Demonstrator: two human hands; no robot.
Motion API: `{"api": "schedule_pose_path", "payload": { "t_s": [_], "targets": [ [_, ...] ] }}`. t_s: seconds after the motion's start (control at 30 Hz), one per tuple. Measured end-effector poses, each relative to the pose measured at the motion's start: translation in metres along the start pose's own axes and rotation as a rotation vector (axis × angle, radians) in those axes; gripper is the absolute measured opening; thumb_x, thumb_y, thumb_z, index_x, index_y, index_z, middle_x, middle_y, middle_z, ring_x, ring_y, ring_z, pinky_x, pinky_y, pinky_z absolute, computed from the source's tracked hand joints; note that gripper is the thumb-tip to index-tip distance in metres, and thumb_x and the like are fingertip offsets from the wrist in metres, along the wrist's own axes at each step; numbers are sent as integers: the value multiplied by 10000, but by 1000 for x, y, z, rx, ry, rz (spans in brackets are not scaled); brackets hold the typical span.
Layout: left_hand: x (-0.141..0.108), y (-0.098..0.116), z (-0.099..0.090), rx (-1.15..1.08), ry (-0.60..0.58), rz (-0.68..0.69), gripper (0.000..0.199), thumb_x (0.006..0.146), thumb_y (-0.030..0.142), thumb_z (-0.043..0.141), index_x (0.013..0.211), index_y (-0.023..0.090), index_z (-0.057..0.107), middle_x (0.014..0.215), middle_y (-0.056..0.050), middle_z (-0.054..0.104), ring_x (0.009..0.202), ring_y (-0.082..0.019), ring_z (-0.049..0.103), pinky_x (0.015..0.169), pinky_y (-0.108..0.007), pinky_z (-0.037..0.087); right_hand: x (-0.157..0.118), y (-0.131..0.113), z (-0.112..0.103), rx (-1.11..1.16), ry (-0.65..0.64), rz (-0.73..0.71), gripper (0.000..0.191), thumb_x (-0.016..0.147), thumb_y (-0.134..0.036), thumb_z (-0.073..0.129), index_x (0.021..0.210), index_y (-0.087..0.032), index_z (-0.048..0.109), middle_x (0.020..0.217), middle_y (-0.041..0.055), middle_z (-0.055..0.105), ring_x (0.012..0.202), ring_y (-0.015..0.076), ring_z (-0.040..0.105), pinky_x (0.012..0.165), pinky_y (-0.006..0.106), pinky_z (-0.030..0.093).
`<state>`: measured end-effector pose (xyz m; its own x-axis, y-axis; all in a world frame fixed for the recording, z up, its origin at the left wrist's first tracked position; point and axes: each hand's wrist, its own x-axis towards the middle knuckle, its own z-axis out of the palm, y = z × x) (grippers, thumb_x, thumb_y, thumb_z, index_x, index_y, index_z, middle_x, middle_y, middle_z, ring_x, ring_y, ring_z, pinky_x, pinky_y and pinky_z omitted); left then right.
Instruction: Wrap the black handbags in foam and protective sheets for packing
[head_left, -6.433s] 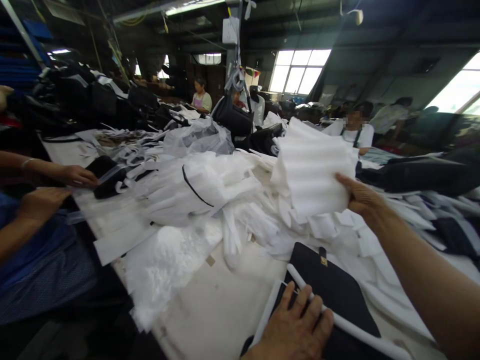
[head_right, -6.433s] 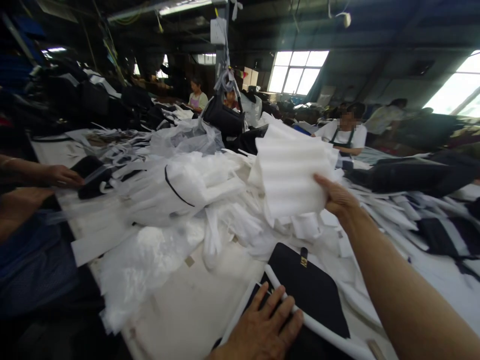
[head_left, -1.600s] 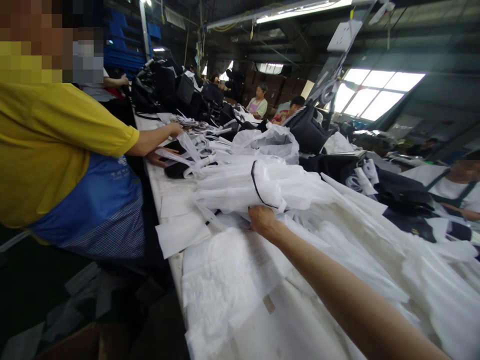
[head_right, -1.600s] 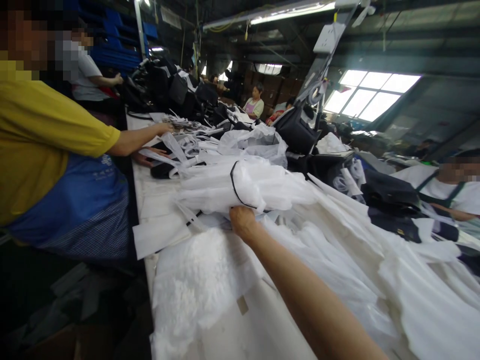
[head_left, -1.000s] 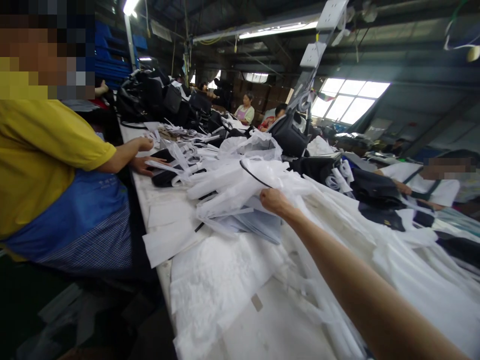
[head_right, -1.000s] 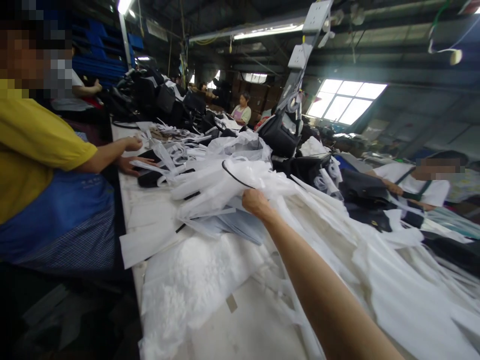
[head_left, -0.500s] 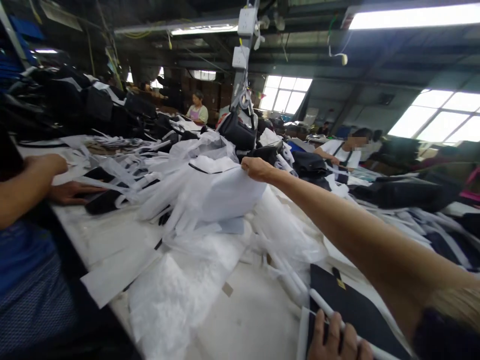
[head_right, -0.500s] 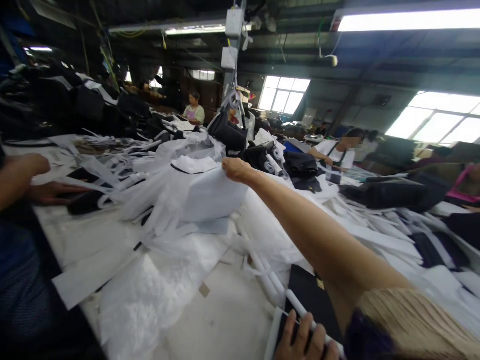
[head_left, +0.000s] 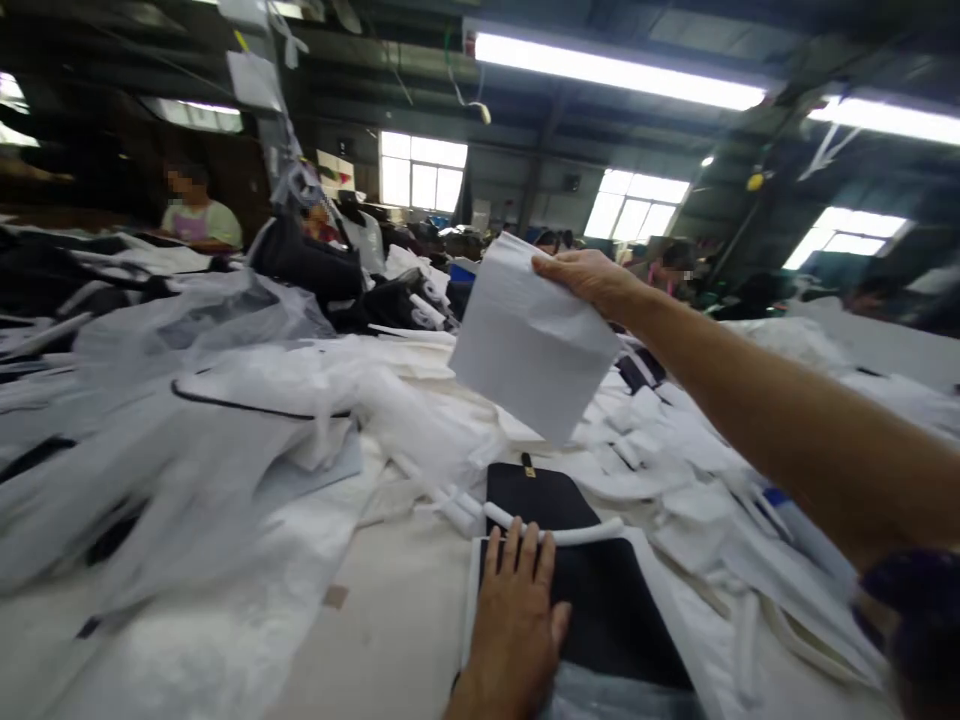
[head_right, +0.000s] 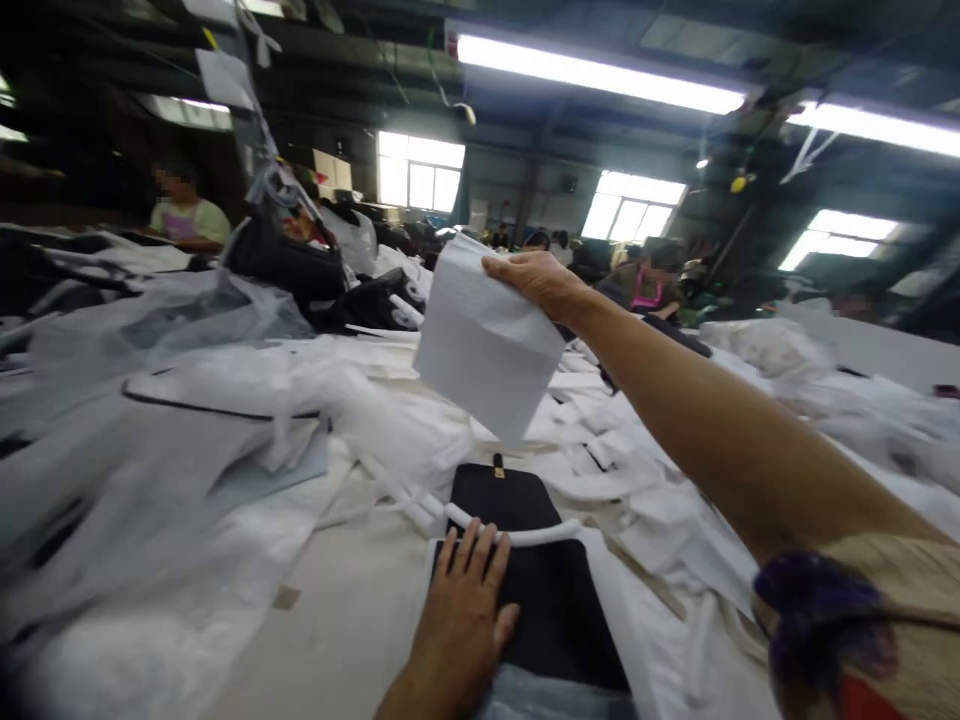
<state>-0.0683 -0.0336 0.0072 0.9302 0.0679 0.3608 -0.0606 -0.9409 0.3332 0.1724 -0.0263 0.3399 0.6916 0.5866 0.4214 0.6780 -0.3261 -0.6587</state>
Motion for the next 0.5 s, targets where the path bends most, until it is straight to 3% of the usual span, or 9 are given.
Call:
{"api": "schedule_pose_path", "payload": {
  "t_s": [0.07, 0.13, 0.2, 0.27, 0.37, 0.43, 0.5],
  "targets": [
    [1, -1, 5, 54, 17, 11, 654, 860, 330, 543, 1479, 256, 344, 1524, -42, 401, 1407, -319, 342, 1136, -565, 334, -29, 28, -54, -106, 30, 68, 382, 758, -526, 694, 766, -148, 643, 650, 10, 597, 550, 129, 523, 525, 259, 405],
    [2, -3, 8, 115, 26, 27, 653, 844, 287, 547, 1470, 265, 362, 1517, -30, 414, 1401, -310, 355, 1129, -555, 347, -53, 55, -101, -315, 141, 44, 352, 735, -490, 725, 718, -149, 638, 653, 6, 590, 576, 125, 503, 548, 259, 383],
    [3, -3, 7, 180, 28, 49, 659, 831, 247, 544, 1465, 267, 368, 1512, -26, 421, 1395, -302, 367, 1118, -545, 363, -71, 80, -135, -546, 321, -48, 324, 773, -464, 699, 706, -153, 641, 675, 17, 599, 622, 136, 498, 597, 273, 373],
    [4, -3, 5, 242, 31, 69, 661, 823, 224, 538, 1462, 260, 374, 1505, -32, 431, 1388, -299, 380, 1105, -538, 376, -82, 102, -154, -707, 474, -150, 309, 840, -459, 635, 763, -160, 653, 724, 41, 624, 659, 159, 505, 629, 291, 366],
    [4, -4, 5, 313, 56, 89, 646, 825, 223, 536, 1453, 252, 390, 1485, -40, 460, 1370, -293, 407, 1091, -530, 385, -97, 138, -153, -789, 504, -248, 304, 899, -453, 567, 856, -168, 663, 802, 64, 651, 713, 185, 539, 648, 297, 364],
    [4, -5, 7, 347, 79, 112, 644, 830, 234, 536, 1456, 254, 384, 1474, -41, 474, 1360, -288, 419, 1085, -520, 387, -114, 167, -135, -794, 361, -268, 295, 922, -428, 544, 879, -168, 675, 862, 74, 662, 778, 193, 567, 673, 288, 367],
    [4, -7, 8, 374, 100, 139, 654, 834, 242, 536, 1465, 253, 364, 1468, -40, 482, 1354, -284, 424, 1081, -510, 386, -142, 201, -109, -794, 81, -266, 309, 967, -371, 470, 921, -158, 689, 943, 105, 663, 851, 198, 576, 701, 283, 373]
  ]
}}
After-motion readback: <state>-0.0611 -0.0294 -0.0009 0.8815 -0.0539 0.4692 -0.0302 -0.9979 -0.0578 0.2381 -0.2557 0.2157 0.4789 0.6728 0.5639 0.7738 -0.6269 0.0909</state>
